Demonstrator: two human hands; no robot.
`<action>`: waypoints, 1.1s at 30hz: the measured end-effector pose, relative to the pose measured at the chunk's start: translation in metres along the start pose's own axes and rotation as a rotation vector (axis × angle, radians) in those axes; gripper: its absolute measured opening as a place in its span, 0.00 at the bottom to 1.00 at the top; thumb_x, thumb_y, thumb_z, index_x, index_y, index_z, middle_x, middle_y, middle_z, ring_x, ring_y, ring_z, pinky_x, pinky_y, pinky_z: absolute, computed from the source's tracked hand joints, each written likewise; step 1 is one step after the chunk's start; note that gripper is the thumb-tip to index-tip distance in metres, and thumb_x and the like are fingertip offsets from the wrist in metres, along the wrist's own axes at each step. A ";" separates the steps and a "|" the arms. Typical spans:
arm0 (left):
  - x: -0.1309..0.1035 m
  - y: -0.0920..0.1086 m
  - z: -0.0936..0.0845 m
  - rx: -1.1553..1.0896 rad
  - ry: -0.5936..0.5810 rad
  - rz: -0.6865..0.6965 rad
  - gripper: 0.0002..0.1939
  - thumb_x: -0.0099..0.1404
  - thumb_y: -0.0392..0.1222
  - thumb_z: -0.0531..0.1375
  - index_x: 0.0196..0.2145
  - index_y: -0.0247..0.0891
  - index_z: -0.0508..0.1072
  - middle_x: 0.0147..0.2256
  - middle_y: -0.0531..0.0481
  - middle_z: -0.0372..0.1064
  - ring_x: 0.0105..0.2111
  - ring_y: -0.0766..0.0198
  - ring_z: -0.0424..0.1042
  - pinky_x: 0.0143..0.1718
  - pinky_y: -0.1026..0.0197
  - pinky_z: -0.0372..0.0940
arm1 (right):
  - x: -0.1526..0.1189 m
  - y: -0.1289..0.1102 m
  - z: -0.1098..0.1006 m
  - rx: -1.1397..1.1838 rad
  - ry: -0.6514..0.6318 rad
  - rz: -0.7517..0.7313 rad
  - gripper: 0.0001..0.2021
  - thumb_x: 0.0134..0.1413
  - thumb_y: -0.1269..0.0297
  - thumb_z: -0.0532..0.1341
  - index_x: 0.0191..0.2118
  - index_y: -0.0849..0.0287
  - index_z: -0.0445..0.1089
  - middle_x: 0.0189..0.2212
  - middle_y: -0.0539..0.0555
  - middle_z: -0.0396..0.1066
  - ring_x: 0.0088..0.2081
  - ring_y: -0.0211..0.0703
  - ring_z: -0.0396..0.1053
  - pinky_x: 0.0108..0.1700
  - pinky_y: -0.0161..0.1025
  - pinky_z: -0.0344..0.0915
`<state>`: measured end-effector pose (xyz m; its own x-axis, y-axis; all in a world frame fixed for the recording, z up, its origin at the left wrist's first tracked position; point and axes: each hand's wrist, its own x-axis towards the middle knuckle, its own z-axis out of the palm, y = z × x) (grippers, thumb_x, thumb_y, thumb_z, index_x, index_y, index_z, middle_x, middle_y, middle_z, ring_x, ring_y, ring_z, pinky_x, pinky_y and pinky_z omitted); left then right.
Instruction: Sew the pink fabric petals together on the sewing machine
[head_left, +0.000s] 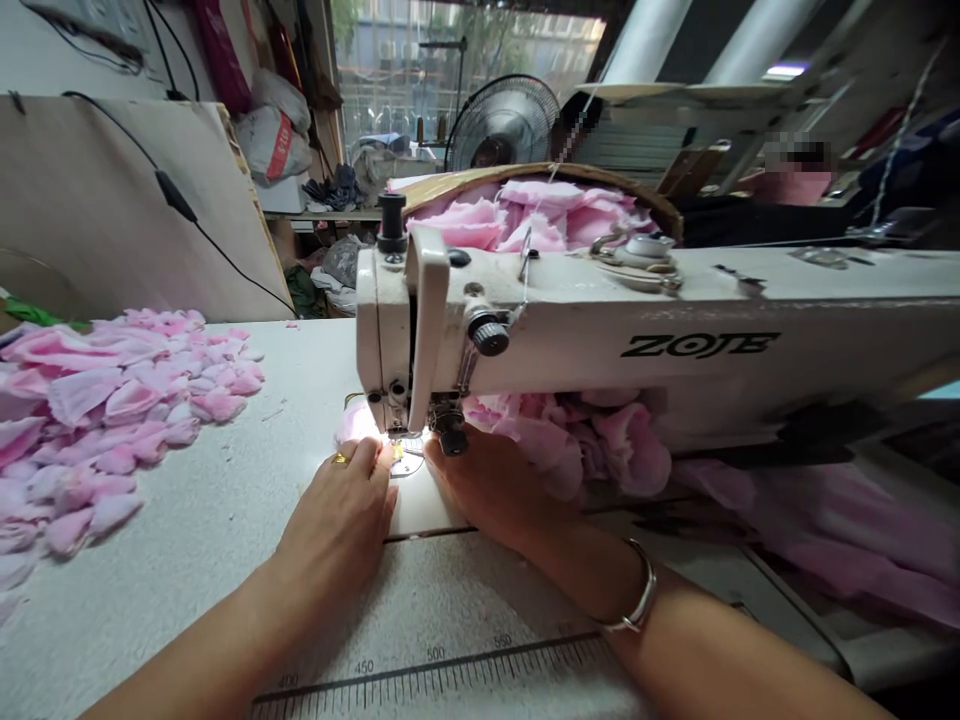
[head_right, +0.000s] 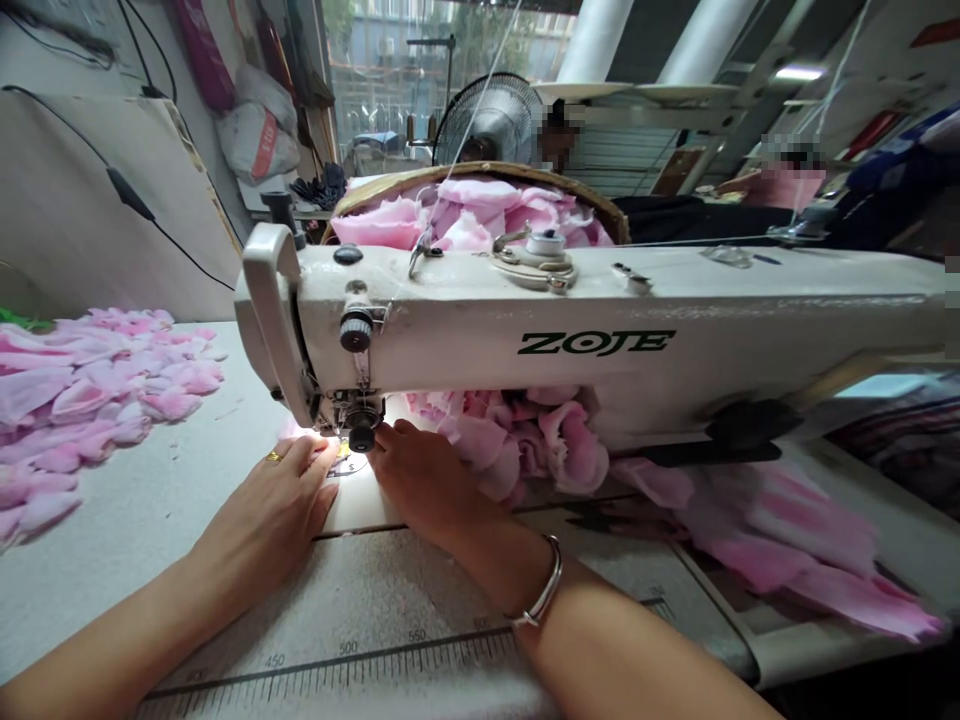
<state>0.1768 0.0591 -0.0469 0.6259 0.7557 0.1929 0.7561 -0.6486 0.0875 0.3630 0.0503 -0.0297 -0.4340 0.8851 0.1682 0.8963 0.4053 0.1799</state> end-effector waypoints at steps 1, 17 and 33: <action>0.000 0.000 0.000 -0.006 -0.004 -0.003 0.17 0.69 0.37 0.47 0.53 0.32 0.64 0.47 0.39 0.62 0.47 0.51 0.60 0.45 0.47 0.65 | 0.000 0.000 -0.001 0.001 -0.011 0.007 0.08 0.60 0.74 0.52 0.34 0.60 0.68 0.29 0.57 0.67 0.29 0.42 0.62 0.23 0.38 0.47; -0.004 0.000 -0.003 -0.061 0.010 -0.016 0.17 0.69 0.36 0.47 0.54 0.35 0.62 0.47 0.40 0.61 0.48 0.52 0.61 0.46 0.47 0.64 | -0.006 0.007 0.005 0.103 0.019 0.020 0.08 0.61 0.71 0.51 0.35 0.60 0.66 0.33 0.56 0.68 0.33 0.43 0.64 0.25 0.39 0.52; -0.001 -0.035 -0.019 -0.695 0.190 -0.365 0.07 0.60 0.44 0.55 0.29 0.38 0.68 0.31 0.49 0.64 0.33 0.59 0.62 0.36 0.58 0.57 | -0.007 0.004 -0.005 0.078 0.041 0.064 0.10 0.63 0.65 0.52 0.34 0.60 0.68 0.31 0.55 0.68 0.31 0.42 0.65 0.27 0.40 0.50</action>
<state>0.1463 0.0791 -0.0314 0.2722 0.9428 0.1922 0.5756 -0.3196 0.7527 0.3689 0.0441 -0.0255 -0.3774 0.9004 0.2162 0.9260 0.3662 0.0914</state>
